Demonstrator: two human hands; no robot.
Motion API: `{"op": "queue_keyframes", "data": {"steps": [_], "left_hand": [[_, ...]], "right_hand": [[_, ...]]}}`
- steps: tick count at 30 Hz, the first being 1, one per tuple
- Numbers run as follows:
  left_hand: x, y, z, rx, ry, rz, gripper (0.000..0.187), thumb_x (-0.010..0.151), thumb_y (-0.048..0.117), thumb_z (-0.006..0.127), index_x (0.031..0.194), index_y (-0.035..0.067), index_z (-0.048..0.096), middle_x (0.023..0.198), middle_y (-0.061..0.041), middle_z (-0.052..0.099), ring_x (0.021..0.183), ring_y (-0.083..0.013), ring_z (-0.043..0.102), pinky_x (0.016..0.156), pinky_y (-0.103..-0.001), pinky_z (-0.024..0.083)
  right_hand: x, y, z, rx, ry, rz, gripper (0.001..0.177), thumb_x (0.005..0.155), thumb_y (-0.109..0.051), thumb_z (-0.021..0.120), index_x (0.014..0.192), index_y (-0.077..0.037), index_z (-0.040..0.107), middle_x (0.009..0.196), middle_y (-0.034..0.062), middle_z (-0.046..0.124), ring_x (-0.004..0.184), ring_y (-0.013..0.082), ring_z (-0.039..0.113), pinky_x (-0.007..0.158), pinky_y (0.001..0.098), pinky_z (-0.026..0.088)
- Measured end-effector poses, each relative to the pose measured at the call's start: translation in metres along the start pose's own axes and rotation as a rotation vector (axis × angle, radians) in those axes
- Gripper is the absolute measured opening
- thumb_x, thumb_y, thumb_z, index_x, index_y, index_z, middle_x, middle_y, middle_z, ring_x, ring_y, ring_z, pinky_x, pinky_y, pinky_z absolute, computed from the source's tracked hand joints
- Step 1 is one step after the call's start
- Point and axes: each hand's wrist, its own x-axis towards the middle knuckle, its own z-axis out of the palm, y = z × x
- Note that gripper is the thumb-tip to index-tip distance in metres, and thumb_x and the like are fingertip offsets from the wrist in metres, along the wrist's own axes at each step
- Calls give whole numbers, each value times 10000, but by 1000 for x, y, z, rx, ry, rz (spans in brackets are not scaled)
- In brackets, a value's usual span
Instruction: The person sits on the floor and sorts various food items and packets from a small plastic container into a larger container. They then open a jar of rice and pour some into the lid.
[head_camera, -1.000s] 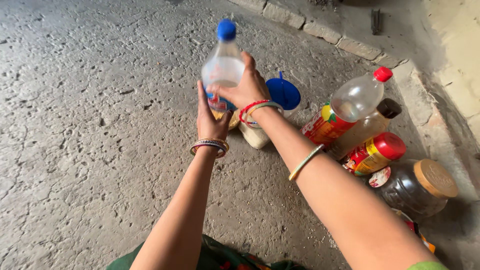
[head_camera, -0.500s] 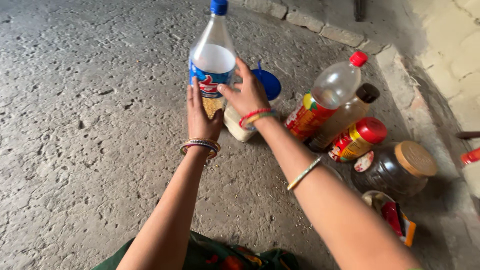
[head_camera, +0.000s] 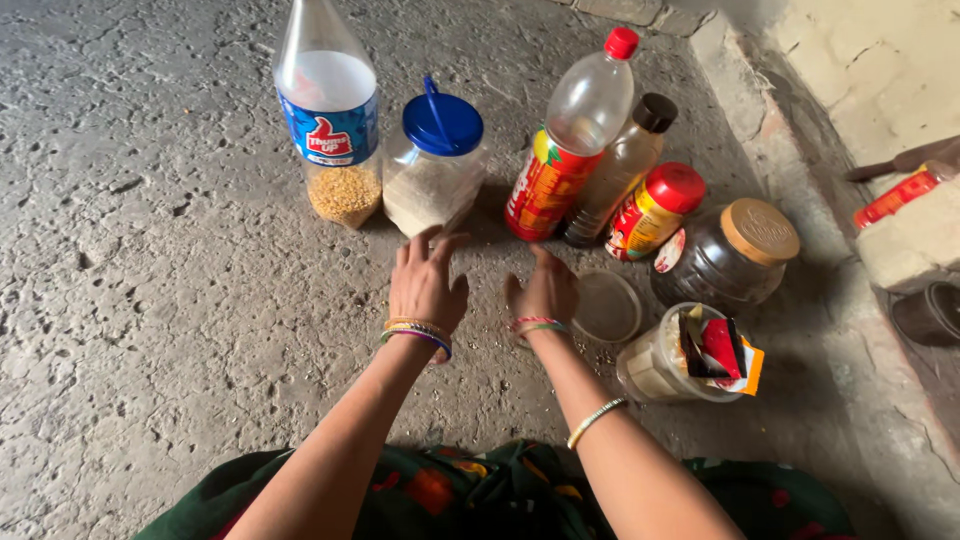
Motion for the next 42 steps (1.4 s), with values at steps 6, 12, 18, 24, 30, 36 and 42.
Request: {"op": "queue_keyframes", "data": {"steps": [6, 12, 18, 24, 30, 36, 42], "left_hand": [[-14, -9, 30, -20, -107, -51, 574, 765, 159, 778, 1314, 250, 641, 1429, -124, 537, 1282, -394, 504, 1049, -485, 457], [-28, -13, 36, 36, -176, -26, 578, 734, 174, 793, 1290, 257, 660, 1413, -112, 551, 1290, -390, 503, 1034, -490, 460], [-48, 9, 50, 105, -252, -49, 521, 771, 236, 770, 1277, 303, 667, 1453, -74, 539, 1330, -353, 495, 1111, -518, 400], [-52, 5, 64, 580, -339, -156, 727, 804, 451, 744, 1451, 286, 455, 1612, -136, 289, 1483, -347, 286, 1166, -619, 219], [-53, -23, 51, 618, -413, -320, 891, 825, 517, 725, 1564, 236, 313, 1643, -131, 261, 1485, -345, 297, 1175, -566, 259], [-52, -1, 41, 463, -604, -357, 666, 872, 491, 684, 1492, 346, 487, 1519, -71, 499, 1318, -303, 576, 1072, -484, 490], [-60, 12, 20, 365, -689, -345, 562, 846, 437, 724, 1387, 366, 589, 1337, -48, 632, 1246, -288, 621, 1029, -453, 518]], "right_hand": [[-27, 37, 1, 33, -234, 101, 592, 830, -322, 799, 1322, -89, 564, 1169, 197, 708, 1089, 354, 679, 915, 472, 524], [-26, -3, -34, 414, -327, -89, 333, 837, -226, 763, 1159, -150, 728, 997, 89, 795, 944, 254, 769, 805, 379, 589], [5, 13, -131, 364, -132, -133, 288, 822, -181, 780, 1106, -151, 743, 991, 78, 794, 928, 220, 769, 813, 349, 585], [13, 138, -195, -66, 102, 72, 311, 856, -287, 788, 1139, -158, 772, 1055, 168, 757, 999, 340, 719, 855, 434, 552], [9, 259, -185, 200, -293, 309, 350, 867, -229, 784, 1177, -84, 715, 1044, 177, 774, 949, 287, 751, 813, 389, 570], [13, 253, -156, 190, -280, 235, 214, 842, -67, 752, 1055, -51, 766, 949, 134, 797, 855, 229, 778, 749, 354, 569], [22, 178, -125, 254, -256, 76, 179, 860, -76, 736, 1036, -72, 769, 924, 115, 802, 830, 212, 794, 739, 348, 588]]}}
